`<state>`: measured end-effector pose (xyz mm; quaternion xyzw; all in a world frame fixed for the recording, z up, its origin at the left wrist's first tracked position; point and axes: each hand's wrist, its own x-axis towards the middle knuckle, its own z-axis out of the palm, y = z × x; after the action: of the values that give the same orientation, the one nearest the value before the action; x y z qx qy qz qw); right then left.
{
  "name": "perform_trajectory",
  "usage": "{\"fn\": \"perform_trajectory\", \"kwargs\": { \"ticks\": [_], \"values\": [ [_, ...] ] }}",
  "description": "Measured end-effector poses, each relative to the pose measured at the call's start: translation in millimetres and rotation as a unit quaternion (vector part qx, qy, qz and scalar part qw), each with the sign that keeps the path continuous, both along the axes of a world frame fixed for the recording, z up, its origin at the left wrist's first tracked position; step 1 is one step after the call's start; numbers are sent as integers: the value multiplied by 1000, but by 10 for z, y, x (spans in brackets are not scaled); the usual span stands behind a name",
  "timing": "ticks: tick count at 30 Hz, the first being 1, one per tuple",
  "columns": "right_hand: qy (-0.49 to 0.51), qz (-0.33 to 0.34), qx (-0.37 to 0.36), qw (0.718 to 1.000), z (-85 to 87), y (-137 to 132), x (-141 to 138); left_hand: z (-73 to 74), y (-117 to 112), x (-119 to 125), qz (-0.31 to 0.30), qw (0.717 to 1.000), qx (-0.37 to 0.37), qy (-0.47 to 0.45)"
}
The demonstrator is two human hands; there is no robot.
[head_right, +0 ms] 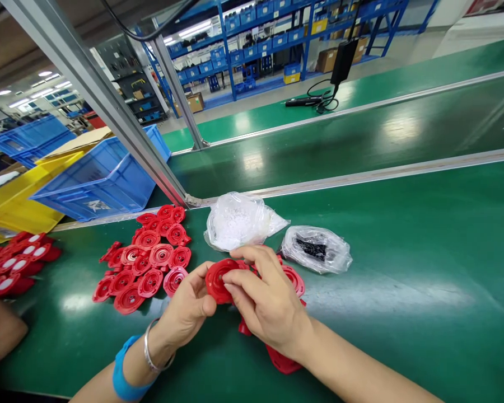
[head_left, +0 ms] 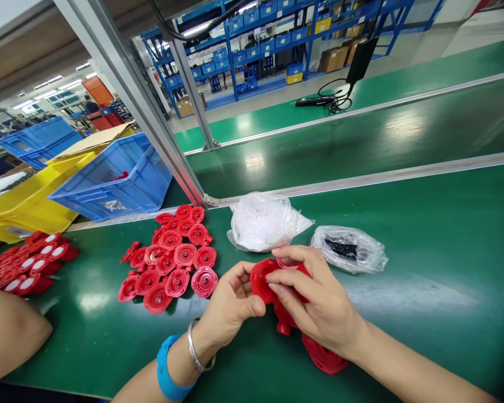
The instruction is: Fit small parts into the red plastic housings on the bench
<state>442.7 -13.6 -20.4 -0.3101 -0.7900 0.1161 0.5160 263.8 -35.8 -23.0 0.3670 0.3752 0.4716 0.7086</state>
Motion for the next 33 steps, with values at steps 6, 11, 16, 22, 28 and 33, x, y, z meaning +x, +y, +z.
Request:
{"fn": "perform_trajectory", "kwargs": {
  "ticks": [6,11,16,22,28,33],
  "values": [
    [-15,16,12,1000,-23,-19,6,38,-52,51,17,1000,-7,-2],
    [-25,14,10,1000,0,-17,25,47,-86,56,33,999,9,31],
    [8,35,-49,998,41,8,47,58,-112,32,4,996,33,84],
    [22,100,-228,968,74,-8,79,70,-121,-11,-22,990,61,122],
    [127,117,-442,880,121,-31,69,82,-123,-33,-30,983,97,151],
    [149,162,-541,811,102,72,77,39,-114,-27,-48,990,30,126]
  ]
}}
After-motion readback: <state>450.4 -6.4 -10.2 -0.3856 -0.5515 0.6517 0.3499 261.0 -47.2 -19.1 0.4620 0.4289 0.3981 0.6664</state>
